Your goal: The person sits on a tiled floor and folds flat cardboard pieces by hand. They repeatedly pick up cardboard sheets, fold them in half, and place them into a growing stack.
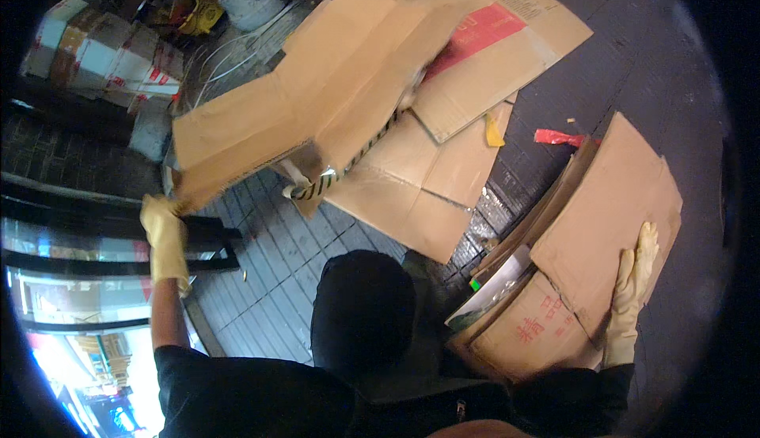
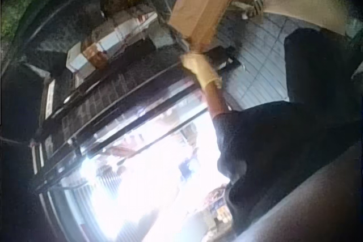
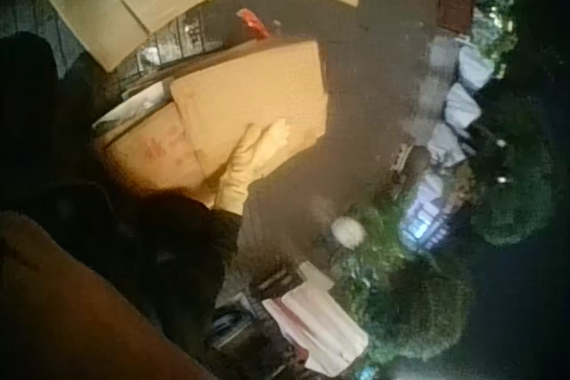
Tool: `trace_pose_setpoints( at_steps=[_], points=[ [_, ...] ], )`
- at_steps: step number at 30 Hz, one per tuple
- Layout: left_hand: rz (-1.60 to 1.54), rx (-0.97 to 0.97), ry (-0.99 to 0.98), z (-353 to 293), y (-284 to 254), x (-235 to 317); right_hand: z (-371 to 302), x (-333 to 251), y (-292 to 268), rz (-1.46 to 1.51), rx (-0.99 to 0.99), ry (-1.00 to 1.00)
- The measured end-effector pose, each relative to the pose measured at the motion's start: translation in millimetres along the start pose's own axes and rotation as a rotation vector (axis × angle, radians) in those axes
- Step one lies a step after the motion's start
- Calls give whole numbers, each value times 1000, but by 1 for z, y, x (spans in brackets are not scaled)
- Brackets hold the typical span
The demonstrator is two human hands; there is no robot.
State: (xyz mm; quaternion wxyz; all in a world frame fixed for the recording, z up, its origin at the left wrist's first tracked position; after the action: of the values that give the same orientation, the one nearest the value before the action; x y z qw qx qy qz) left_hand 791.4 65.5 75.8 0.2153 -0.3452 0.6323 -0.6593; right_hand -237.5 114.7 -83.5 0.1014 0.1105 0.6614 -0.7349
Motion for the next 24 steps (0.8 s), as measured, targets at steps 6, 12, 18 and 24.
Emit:
trace_pose_setpoints(
  at_steps=[6, 12, 18, 24],
  points=[
    [521, 494, 1262, -31, -113, 239, -1, -6, -3, -25, 34, -14],
    [459, -178, 1393, -95, 72, 370, -4, -4, -3, 10, 64, -18],
    [-677, -898, 1386, -138, 161, 380, -2, -1, 6, 72, 71, -76],
    [-1892, -2750, -310, -224, 201, 434, -3, -1, 4, -20, 76, -61]
  ],
)
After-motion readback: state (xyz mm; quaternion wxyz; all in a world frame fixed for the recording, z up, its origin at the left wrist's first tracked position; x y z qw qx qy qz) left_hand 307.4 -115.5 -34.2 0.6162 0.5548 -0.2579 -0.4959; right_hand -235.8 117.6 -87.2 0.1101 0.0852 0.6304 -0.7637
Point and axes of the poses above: each hand's wrist, its own z-axis towards the middle knuckle, its own y-axis out of the palm, x = y × z, the point moved 8 cm from there along z, towards the middle knuckle, and after that the axes turned 14 degrees about -x, right-handed, at the moved point
